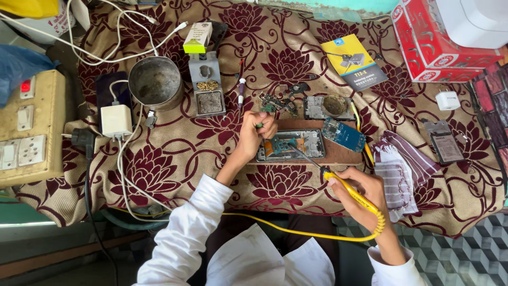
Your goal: The person uses a hot air gun and a small tool to work on a disassembled mobile phone motherboard. They repeatedly apply heat to specific areas of the circuit board while holding it steady, occasionally adjusting the tool or the board's position.
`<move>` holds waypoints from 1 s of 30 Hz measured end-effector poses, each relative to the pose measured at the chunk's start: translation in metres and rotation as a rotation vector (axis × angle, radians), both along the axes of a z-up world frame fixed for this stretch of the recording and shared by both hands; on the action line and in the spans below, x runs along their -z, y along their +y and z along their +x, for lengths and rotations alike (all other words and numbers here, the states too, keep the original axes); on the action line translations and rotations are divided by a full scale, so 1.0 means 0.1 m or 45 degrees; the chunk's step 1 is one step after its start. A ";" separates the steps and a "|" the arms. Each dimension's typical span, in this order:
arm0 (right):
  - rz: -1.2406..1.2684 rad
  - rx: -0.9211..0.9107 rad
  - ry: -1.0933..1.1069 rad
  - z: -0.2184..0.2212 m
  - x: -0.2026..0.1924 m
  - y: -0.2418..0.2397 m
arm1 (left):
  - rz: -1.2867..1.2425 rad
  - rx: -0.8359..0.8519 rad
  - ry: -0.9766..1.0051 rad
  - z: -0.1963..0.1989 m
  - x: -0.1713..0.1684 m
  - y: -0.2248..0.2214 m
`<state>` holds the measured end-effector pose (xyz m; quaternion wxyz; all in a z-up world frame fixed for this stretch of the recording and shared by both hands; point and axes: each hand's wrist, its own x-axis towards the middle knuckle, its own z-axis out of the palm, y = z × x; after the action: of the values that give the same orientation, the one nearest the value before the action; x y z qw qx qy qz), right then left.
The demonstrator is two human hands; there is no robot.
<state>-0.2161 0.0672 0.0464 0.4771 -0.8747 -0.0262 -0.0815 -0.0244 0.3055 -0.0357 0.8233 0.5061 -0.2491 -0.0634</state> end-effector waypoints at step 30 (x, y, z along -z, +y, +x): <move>0.070 0.088 0.069 -0.04 0.01 0.00 | 0.030 0.092 -0.014 -0.06 -0.09 0.03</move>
<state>-0.2203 0.0674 0.0456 0.4983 -0.8635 0.0191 -0.0749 -0.0305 0.3084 -0.0269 0.8131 0.5068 -0.2710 -0.0933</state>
